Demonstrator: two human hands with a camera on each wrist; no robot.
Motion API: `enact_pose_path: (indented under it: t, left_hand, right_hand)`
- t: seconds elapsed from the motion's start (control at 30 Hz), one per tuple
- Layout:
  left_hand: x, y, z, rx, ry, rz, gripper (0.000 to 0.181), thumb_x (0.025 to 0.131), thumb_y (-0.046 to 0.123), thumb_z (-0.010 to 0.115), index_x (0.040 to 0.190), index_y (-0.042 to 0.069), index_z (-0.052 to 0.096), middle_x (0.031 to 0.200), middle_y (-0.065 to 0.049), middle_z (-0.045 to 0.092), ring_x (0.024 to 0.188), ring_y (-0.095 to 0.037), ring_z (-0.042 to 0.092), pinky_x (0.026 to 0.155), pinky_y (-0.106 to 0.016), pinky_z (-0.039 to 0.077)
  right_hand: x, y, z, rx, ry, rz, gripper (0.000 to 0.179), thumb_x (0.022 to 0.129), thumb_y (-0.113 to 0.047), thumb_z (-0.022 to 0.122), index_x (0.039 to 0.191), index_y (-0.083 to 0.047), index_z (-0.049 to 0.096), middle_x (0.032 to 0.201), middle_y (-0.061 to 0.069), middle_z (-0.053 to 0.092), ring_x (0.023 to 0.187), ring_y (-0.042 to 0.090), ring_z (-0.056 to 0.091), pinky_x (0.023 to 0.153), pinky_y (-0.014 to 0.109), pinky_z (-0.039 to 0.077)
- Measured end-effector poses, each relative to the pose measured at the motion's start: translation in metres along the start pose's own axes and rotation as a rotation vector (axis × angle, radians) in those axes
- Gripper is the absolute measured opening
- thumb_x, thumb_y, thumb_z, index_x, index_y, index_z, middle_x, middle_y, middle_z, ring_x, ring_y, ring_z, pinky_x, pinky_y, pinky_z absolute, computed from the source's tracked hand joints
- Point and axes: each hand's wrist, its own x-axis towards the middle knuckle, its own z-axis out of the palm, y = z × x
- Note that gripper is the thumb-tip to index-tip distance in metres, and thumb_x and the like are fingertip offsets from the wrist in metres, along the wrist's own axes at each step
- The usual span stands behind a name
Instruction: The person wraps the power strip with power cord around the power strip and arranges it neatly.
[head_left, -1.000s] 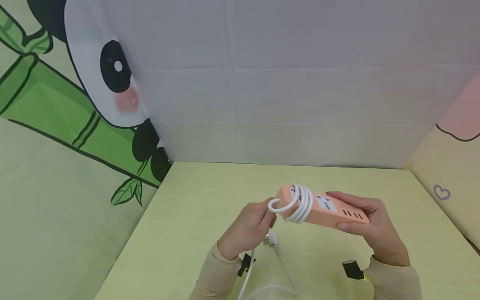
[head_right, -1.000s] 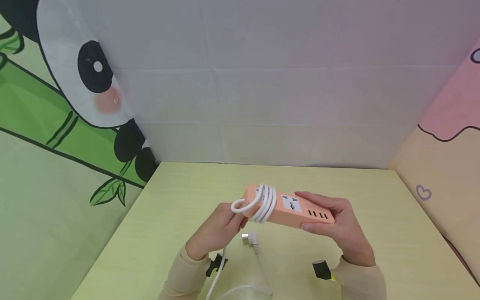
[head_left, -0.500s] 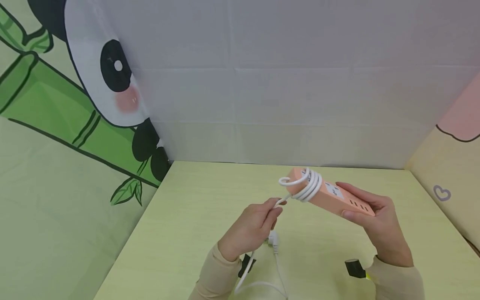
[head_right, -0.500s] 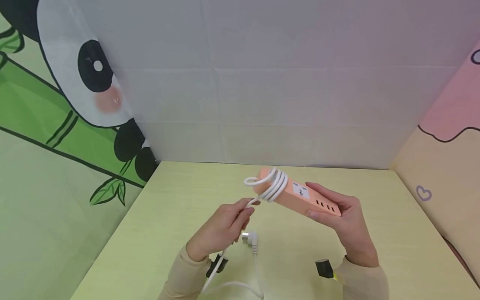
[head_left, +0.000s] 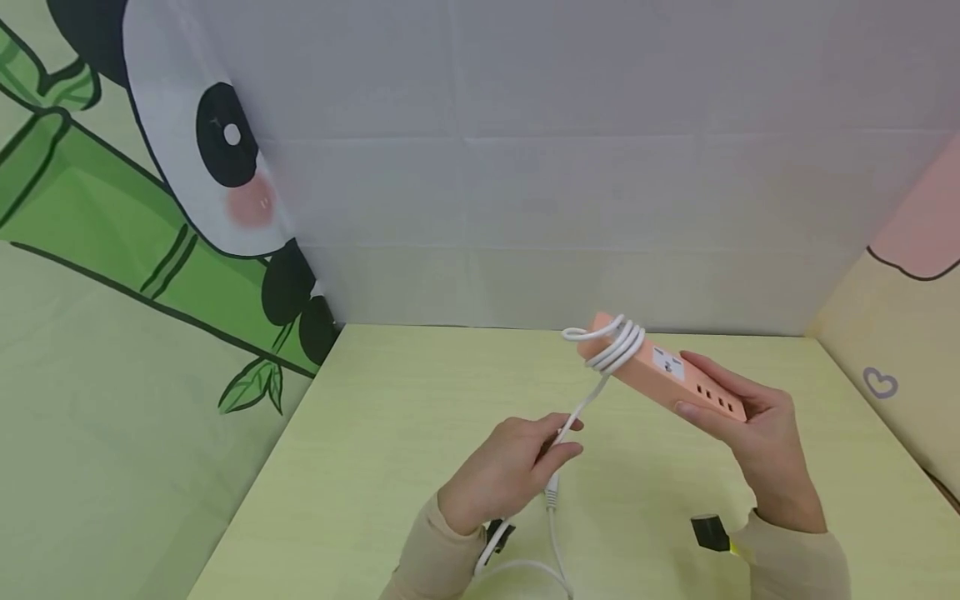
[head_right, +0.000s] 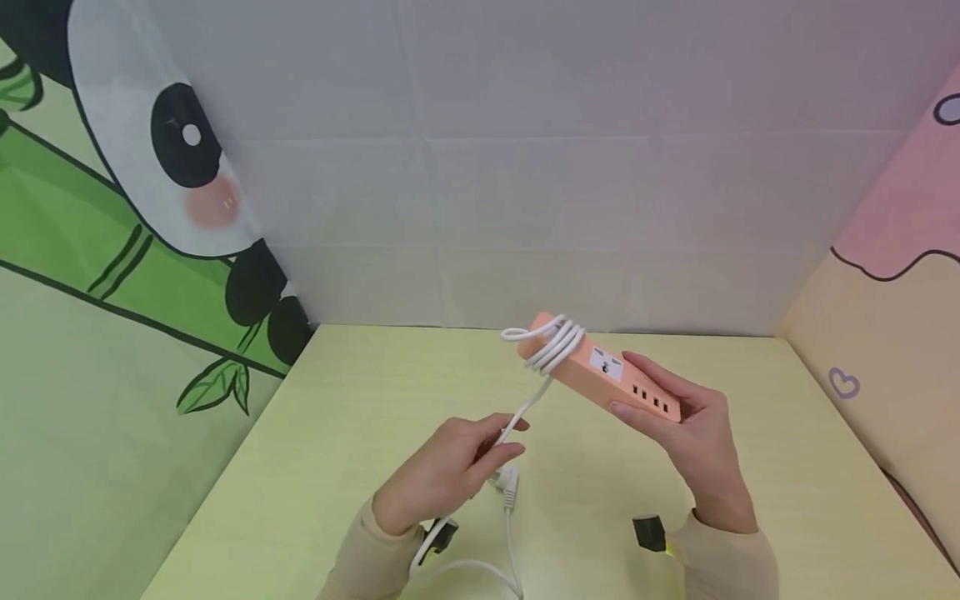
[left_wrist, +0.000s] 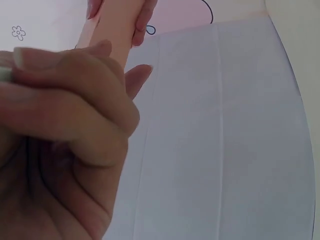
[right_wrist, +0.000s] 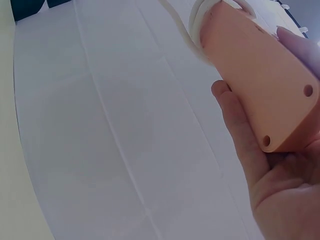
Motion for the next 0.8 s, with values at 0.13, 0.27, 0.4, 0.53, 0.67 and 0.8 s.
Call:
enact_pose_path:
  t: [0.13,0.27,0.4,0.53,0.67,0.8]
  left_hand:
    - [-0.0025,0.0015,-0.0009,0.018,-0.006,0.022,0.027,0.104,0.027,0.059,0.121,0.007,0.066,0.061,0.011,0.041,0.052,0.001,0.034,0.057,-0.013,0.035]
    - [-0.0051,0.0029,-0.0040,0.048,-0.011,0.036,0.024,0.101,0.025,0.064,0.118,0.009,0.067,0.058,0.012,0.042,0.051,0.003,0.035,0.057,-0.012,0.036]
    - [-0.0067,0.0043,-0.0074,0.085,-0.015,0.054,0.017,0.101,0.025,0.065,0.113,0.014,0.066,0.057,0.012,0.042,0.051,0.003,0.035,0.056,-0.011,0.033]
    - [-0.0069,0.0052,-0.0089,0.112,-0.010,0.057,0.019,0.101,0.025,0.064,0.117,0.014,0.066,0.058,0.013,0.043,0.051,0.003,0.035,0.055,-0.010,0.031]
    - [-0.0069,0.0053,-0.0090,0.178,0.043,0.037,0.022,0.100,0.027,0.066,0.117,0.013,0.070,0.057,0.013,0.045,0.051,0.002,0.036,0.055,-0.012,0.033]
    - [-0.0076,0.0051,-0.0088,0.232,0.076,0.006,0.020,0.098,0.027,0.068,0.113,0.014,0.073,0.056,0.014,0.047,0.051,0.003,0.038,0.054,-0.013,0.034]
  right_hand:
    - [0.0006,0.0008,0.0018,-0.005,0.012,0.004,0.058,0.084,0.016,0.071,0.140,0.006,0.056,0.124,-0.001,0.072,0.096,0.007,0.065,0.071,0.017,0.057]
    - [0.0022,0.0027,0.0037,-0.004,0.037,0.010,0.059,0.083,0.015,0.073,0.139,0.005,0.057,0.121,0.000,0.073,0.093,0.007,0.065,0.070,0.017,0.057]
    - [0.0040,0.0043,0.0036,-0.012,0.078,-0.001,0.058,0.082,0.014,0.075,0.137,0.005,0.058,0.117,0.000,0.074,0.091,0.007,0.067,0.070,0.016,0.056]
    - [0.0048,0.0052,0.0036,-0.011,0.095,-0.002,0.058,0.082,0.014,0.076,0.137,0.005,0.059,0.116,0.000,0.074,0.090,0.007,0.068,0.070,0.016,0.057]
    - [0.0058,0.0060,0.0053,-0.028,0.101,-0.012,0.059,0.081,0.013,0.077,0.137,0.005,0.059,0.115,-0.001,0.075,0.088,0.006,0.069,0.068,0.016,0.057]
    - [0.0070,0.0068,0.0072,-0.069,0.135,-0.023,0.059,0.079,0.012,0.079,0.135,0.006,0.060,0.113,-0.004,0.075,0.085,0.004,0.070,0.067,0.015,0.056]
